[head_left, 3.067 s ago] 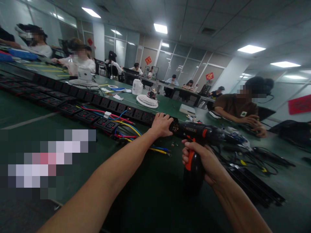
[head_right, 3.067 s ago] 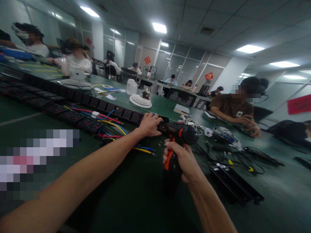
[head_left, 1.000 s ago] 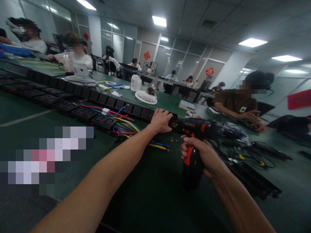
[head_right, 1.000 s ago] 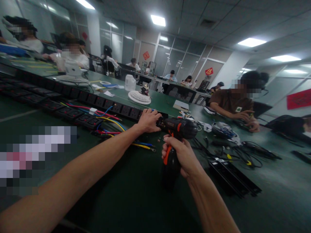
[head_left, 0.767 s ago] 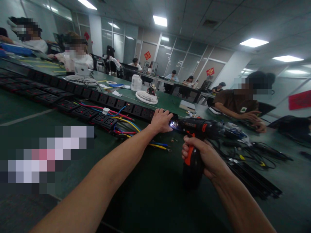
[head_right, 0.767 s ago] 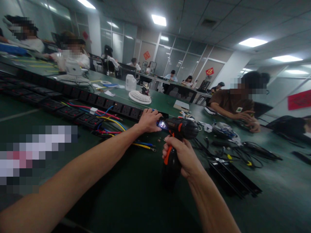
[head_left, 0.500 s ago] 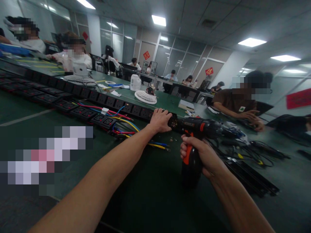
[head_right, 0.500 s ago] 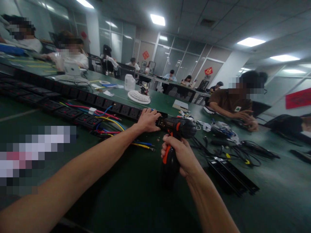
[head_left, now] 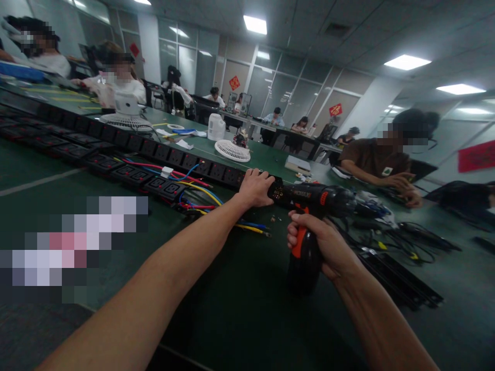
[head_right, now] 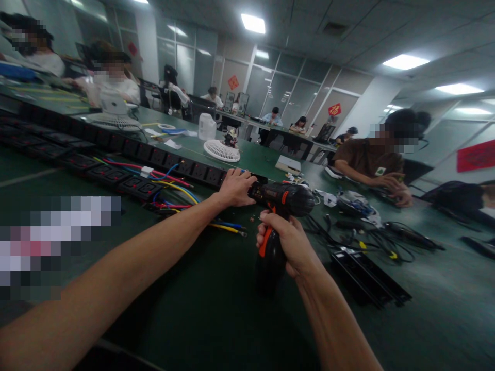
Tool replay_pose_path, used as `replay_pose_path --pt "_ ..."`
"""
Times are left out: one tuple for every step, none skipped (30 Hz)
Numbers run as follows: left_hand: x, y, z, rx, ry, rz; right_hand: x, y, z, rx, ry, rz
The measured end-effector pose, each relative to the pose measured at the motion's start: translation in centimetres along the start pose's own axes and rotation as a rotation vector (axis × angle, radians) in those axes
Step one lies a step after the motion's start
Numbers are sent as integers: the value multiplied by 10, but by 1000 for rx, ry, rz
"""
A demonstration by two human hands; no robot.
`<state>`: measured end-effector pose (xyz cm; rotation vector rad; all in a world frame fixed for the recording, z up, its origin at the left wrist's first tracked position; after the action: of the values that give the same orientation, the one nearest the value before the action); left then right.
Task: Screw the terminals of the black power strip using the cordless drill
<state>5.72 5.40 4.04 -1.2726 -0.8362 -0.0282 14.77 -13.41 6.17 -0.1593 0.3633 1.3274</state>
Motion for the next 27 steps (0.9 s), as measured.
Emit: replay_pose_path --pt "0 0 0 -3 -2 2 0 0 0 -1 -1 2" --pt "0 1 0 -5 -2 4 0 0 0 -5 -2 2" --pt "0 1 0 -6 -1 4 0 0 0 -10 -2 2" --pt "0 1 0 -4 2 1 0 0 0 -13 -2 3" --pt "0 2 0 -1 5 -3 0 0 0 -15 0 2" --pt "0 2 0 2 8 -8 0 1 1 -14 -1 2" --pt "0 2 0 5 10 -13 0 1 1 -11 -3 1" --pt "0 2 0 7 11 -17 0 1 1 -7 -8 0" --pt "0 2 0 7 11 -21 0 2 1 -6 -12 0" --pt "0 2 0 7 9 -22 -1 2 1 -6 -15 1" --pt "0 2 0 7 6 -21 -1 2 1 -9 -16 1" --pt "0 2 0 7 3 -17 -1 3 1 -12 -17 1" --pt "0 1 0 8 0 -13 -1 3 1 -15 -16 2" --pt "0 1 0 9 -2 -9 -2 3 1 -15 -17 2" --pt "0 1 0 9 -2 -9 -2 3 1 -15 -17 3" --pt "0 1 0 10 0 -11 -2 3 1 -13 -17 3" --pt "0 0 0 10 2 -14 -2 3 1 -12 -14 2" --pt "0 0 0 10 2 -18 -2 2 1 -10 -11 1" --pt "0 0 0 9 3 -19 -1 2 1 -10 -6 1" --pt "0 0 0 7 3 -19 -1 2 1 -11 -3 0" --pt "0 0 0 7 3 -19 -1 2 1 -13 0 0" --pt "0 0 0 8 3 -20 -1 2 0 -17 3 -1" --pt "0 0 0 9 4 -21 0 2 0 -20 2 -3" --pt "0 1 0 11 6 -22 0 2 0 -22 -1 -5" --pt "0 1 0 13 8 -22 0 2 0 -23 -4 -6" --pt "0 1 0 15 8 -21 0 3 0 -21 -7 -6" --pt "0 1 0 17 7 -20 0 3 0 -16 -9 -4"
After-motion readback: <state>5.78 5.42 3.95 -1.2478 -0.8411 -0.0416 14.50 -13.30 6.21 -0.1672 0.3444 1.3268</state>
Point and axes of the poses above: each hand's wrist, its own x-axis towards the middle knuckle, its own y-axis out of the palm, z = x × y, the point moved 4 cm from there along x, towards the middle knuckle, and after that the axes turned 13 degrees about y, right-handed, at the moved point
